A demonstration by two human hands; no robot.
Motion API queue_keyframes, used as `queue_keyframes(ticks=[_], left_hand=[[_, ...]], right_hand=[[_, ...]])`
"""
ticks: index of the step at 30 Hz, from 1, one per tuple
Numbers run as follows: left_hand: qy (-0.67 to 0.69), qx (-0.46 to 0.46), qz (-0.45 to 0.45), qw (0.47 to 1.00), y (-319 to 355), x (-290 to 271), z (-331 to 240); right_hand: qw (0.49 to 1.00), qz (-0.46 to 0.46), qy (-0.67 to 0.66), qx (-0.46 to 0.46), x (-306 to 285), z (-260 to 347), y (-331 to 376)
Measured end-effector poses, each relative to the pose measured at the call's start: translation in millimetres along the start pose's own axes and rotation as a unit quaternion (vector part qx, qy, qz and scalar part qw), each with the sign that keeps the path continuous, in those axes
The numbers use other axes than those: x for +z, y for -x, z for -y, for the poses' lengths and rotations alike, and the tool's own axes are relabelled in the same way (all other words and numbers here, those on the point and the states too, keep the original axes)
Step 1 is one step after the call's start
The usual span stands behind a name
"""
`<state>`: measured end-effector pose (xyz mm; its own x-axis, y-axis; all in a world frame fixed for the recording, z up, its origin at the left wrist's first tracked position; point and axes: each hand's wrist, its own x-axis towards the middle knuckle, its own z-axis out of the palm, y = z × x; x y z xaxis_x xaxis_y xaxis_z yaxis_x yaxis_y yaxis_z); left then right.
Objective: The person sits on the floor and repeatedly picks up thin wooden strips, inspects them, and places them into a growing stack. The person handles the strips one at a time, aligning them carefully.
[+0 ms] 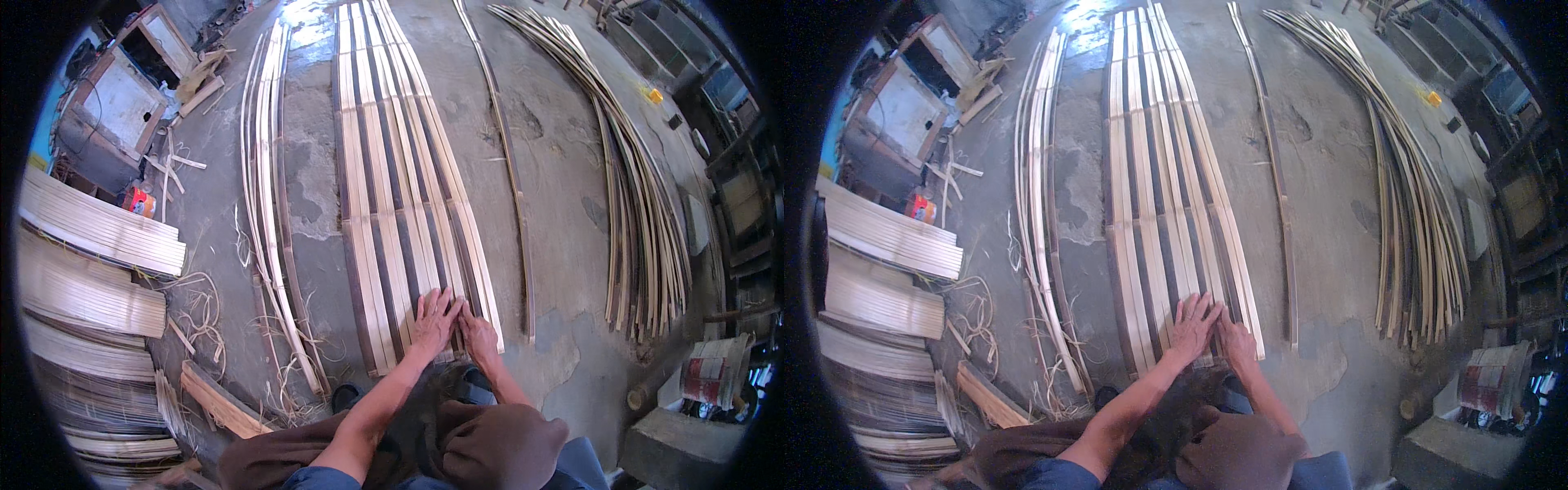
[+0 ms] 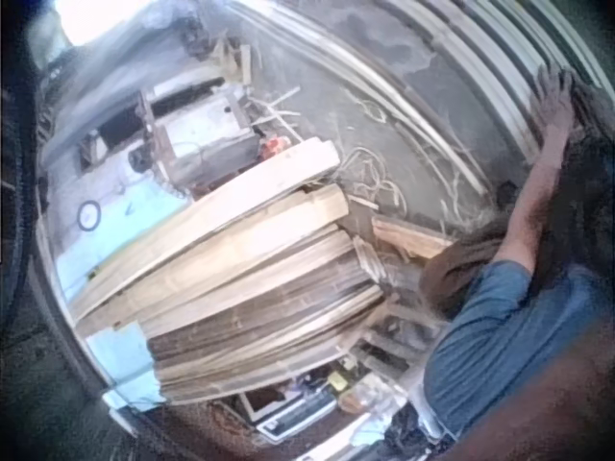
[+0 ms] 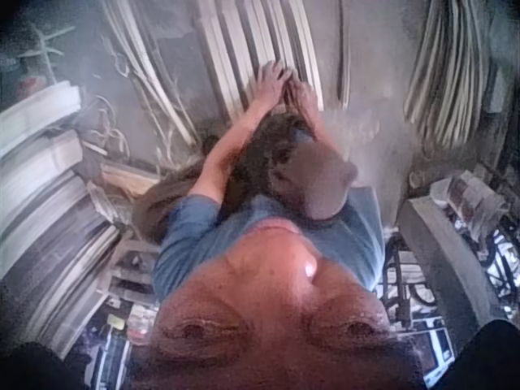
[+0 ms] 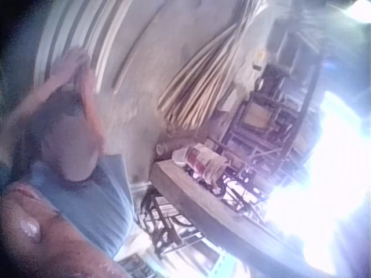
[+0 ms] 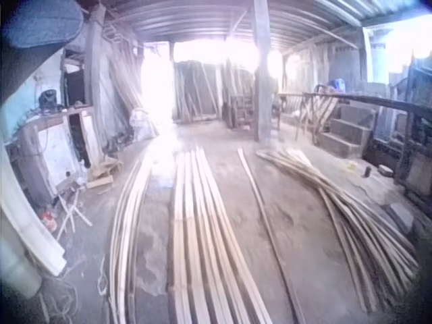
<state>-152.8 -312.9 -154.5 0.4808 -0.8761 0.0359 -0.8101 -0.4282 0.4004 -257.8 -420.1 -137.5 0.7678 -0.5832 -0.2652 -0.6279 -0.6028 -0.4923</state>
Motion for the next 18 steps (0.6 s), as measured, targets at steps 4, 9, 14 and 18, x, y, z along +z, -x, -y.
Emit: queue_keyframes(ticks=[4, 9, 14, 18], left_hand=[[-0.008, -0.007, 0.002, 1.000, 0, 6, 2], [0.009, -0.009, -0.014, 1.000, -2, 8, 1], [0.001, -0.006, -0.025, 1.000, -5, 4, -6], [0.011, -0.013, -0.049, 0.999, -4, 6, -6]], right_hand=[[0.999, 0.021, 0.039, -0.004, -1, 1, 0], [0.994, 0.038, 0.106, 0.014, -8, 5, -1], [0.992, 0.032, 0.122, 0.019, -23, 6, 4], [0.997, -0.004, 0.066, 0.033, -27, 11, 13]])
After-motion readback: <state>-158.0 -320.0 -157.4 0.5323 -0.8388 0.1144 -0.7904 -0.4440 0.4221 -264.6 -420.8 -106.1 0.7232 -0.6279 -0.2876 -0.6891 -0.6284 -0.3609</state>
